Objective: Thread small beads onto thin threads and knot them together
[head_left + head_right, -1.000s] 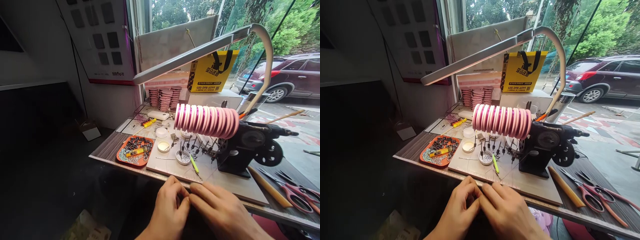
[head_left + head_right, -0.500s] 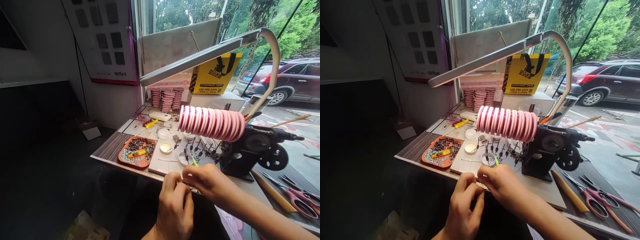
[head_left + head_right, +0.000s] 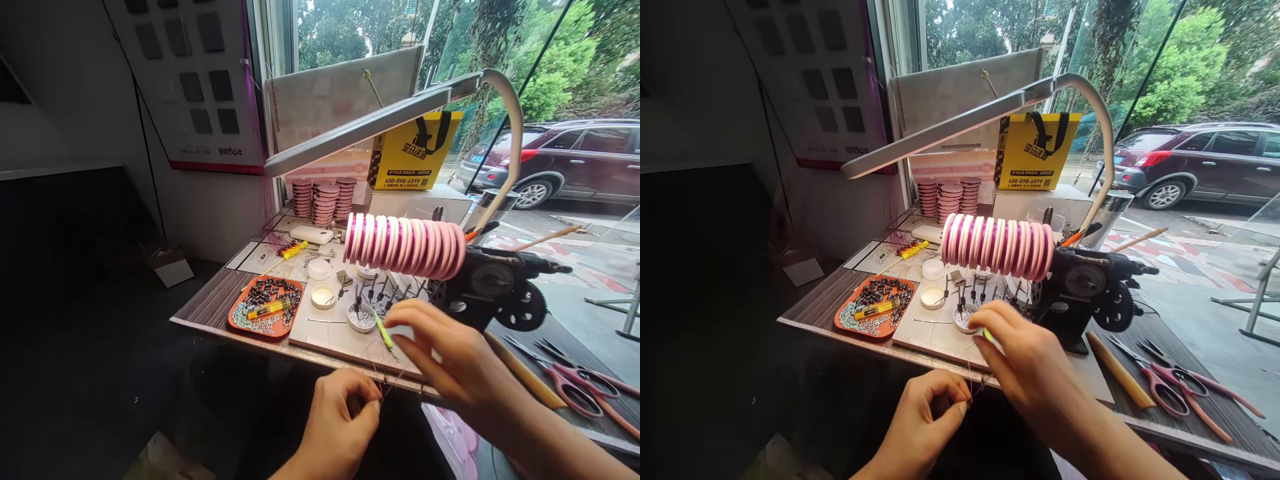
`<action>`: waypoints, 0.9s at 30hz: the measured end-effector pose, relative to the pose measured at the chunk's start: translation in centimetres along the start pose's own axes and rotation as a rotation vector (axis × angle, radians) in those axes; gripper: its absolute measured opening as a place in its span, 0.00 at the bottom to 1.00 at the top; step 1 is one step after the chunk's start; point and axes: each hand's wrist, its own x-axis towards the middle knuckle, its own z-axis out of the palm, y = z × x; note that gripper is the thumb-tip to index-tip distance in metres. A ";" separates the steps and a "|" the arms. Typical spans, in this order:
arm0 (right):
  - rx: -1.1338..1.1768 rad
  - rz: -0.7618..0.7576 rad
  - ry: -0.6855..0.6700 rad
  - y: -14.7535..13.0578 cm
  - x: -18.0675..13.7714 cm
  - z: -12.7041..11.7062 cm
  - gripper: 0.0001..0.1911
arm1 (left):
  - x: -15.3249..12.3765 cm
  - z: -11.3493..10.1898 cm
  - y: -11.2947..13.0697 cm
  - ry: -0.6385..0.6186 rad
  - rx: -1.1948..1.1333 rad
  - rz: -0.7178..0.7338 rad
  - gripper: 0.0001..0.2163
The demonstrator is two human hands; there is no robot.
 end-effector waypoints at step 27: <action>-0.448 -0.717 -0.045 1.5 -6.4 2.1 0.19 | 2.9 1.8 -0.2 -0.542 -0.584 -0.822 0.02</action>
